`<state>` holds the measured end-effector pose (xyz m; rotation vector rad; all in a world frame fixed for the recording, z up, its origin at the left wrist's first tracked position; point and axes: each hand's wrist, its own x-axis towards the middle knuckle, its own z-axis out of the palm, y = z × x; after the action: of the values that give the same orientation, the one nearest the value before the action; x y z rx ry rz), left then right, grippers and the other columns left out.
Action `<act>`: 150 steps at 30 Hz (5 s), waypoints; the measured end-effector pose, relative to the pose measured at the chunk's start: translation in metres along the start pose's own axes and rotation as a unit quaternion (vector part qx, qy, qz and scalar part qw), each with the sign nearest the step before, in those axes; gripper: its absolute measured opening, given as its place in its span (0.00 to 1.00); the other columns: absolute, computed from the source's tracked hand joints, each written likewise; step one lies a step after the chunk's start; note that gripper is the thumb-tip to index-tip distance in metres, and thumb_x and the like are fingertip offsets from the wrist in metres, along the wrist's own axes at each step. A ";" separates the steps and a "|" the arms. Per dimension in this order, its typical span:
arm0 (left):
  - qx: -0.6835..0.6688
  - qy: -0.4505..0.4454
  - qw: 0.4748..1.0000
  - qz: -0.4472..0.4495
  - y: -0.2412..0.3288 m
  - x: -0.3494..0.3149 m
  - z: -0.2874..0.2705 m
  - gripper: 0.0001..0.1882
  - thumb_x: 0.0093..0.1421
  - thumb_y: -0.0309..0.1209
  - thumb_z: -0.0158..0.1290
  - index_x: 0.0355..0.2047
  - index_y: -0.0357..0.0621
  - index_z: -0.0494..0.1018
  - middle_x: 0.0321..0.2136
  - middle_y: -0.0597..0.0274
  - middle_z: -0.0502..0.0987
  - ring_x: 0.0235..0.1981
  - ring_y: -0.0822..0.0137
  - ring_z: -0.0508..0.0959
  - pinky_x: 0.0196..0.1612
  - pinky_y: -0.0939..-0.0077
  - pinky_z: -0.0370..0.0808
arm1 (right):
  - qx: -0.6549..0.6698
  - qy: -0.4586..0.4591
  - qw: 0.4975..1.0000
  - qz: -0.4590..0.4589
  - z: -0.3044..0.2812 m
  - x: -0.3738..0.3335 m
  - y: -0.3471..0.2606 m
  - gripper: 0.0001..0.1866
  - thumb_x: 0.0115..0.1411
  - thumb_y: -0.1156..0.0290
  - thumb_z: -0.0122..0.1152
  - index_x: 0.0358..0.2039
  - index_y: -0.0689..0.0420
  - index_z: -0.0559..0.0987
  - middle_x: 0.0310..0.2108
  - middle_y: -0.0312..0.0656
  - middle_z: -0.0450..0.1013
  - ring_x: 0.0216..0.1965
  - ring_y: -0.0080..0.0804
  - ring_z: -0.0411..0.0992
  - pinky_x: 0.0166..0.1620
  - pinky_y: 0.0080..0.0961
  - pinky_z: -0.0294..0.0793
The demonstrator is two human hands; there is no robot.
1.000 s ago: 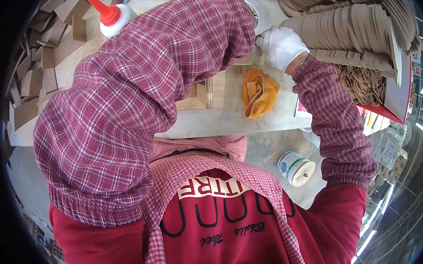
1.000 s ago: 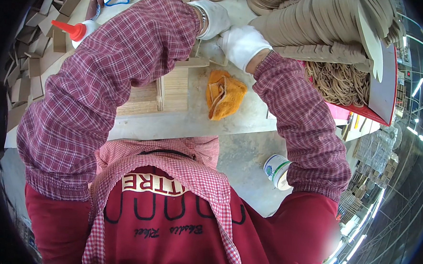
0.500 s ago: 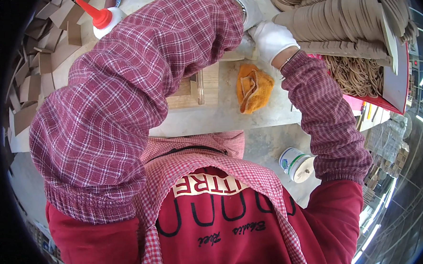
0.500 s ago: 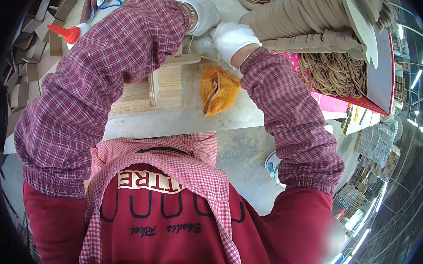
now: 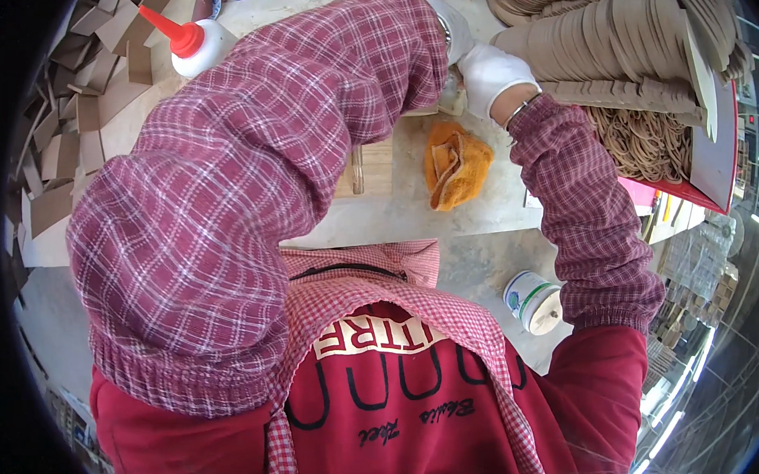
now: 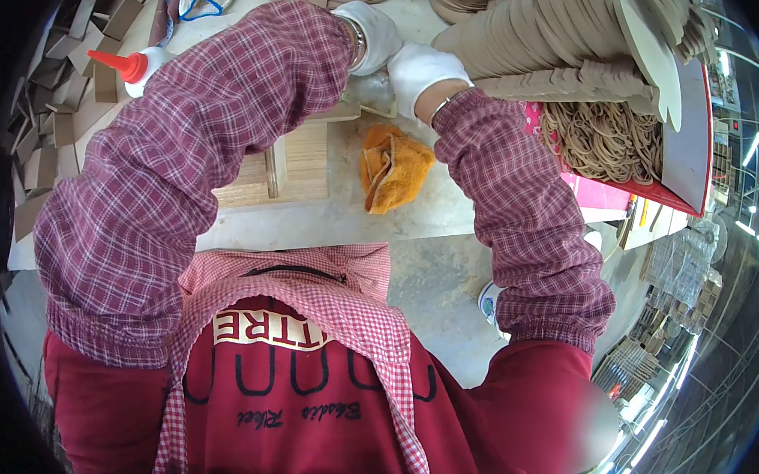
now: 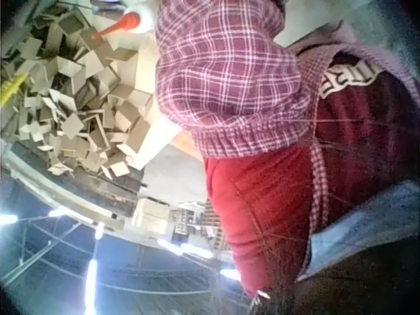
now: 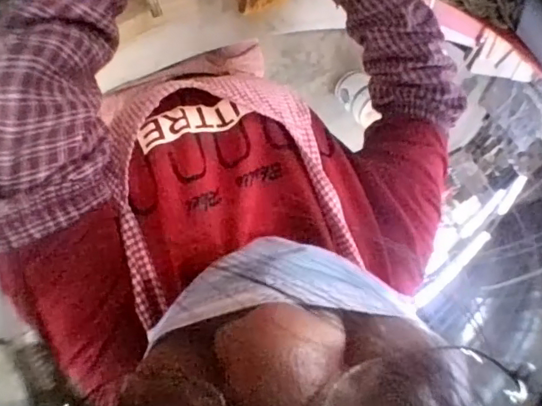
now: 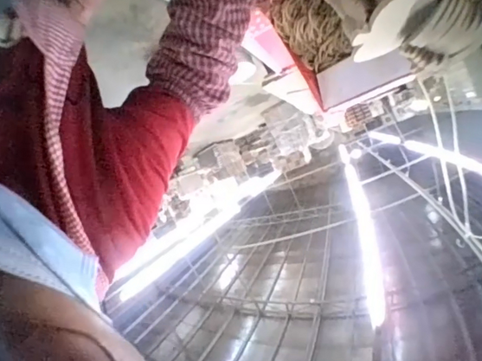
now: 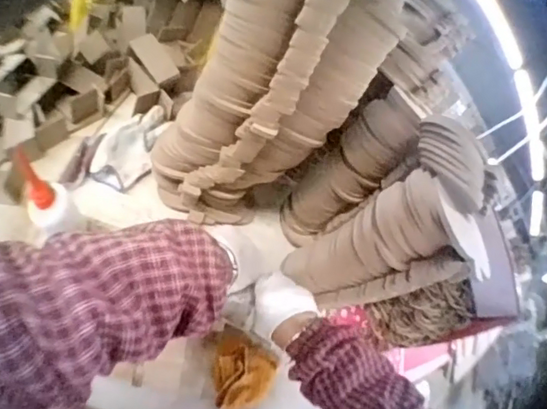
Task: Assemble cardboard packaging components using glue and rubber bands, then pack items into boxes
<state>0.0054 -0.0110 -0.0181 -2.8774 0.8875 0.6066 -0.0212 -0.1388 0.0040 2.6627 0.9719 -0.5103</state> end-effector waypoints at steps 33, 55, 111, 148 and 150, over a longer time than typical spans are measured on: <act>0.012 0.026 0.999 -0.018 0.004 0.003 0.004 0.11 0.56 0.32 0.48 0.31 0.40 0.79 0.26 0.62 0.79 0.26 0.60 0.77 0.31 0.69 0.75 | 0.206 0.001 0.946 0.251 0.017 -0.010 -0.006 0.18 0.57 0.57 0.44 0.36 0.58 0.76 0.35 0.48 0.75 0.35 0.51 0.71 0.38 0.36 0.70; -0.014 -0.016 0.999 -0.026 0.011 -0.014 -0.023 0.15 0.59 0.37 0.46 0.41 0.45 0.77 0.37 0.65 0.78 0.40 0.61 0.76 0.46 0.67 0.71 | 0.115 0.138 0.963 0.202 0.042 -0.027 -0.016 0.12 0.54 0.62 0.50 0.30 0.55 0.77 0.28 0.48 0.75 0.28 0.50 0.72 0.30 0.37 0.71; 0.039 0.063 0.996 0.041 0.008 -0.025 -0.016 0.09 0.54 0.28 0.50 0.31 0.40 0.79 0.27 0.60 0.79 0.27 0.60 0.78 0.31 0.69 0.76 | 0.133 0.110 0.974 0.146 0.039 -0.029 -0.021 0.08 0.49 0.74 0.54 0.32 0.57 0.76 0.31 0.45 0.74 0.30 0.48 0.71 0.34 0.34 0.70; 0.012 -0.003 0.999 -0.038 0.022 -0.013 -0.012 0.19 0.56 0.43 0.47 0.36 0.38 0.73 0.30 0.49 0.78 0.32 0.49 0.76 0.36 0.61 0.72 | 0.434 0.399 0.487 0.644 0.216 -0.379 0.102 0.05 0.52 0.72 0.57 0.29 0.56 0.79 0.19 0.32 0.70 0.20 0.20 0.64 0.26 0.14 0.64; 0.001 0.008 0.998 -0.060 0.024 -0.014 -0.010 0.20 0.55 0.44 0.48 0.36 0.38 0.73 0.30 0.50 0.77 0.32 0.49 0.76 0.36 0.62 0.72 | 0.387 0.381 0.492 0.681 0.237 -0.395 0.131 0.05 0.50 0.73 0.58 0.29 0.55 0.79 0.20 0.32 0.71 0.22 0.21 0.66 0.28 0.15 0.66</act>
<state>-0.0148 -0.0252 -0.0020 -2.9120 0.7089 0.5732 -0.2724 -0.5449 -0.0327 3.1253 -1.8745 0.8708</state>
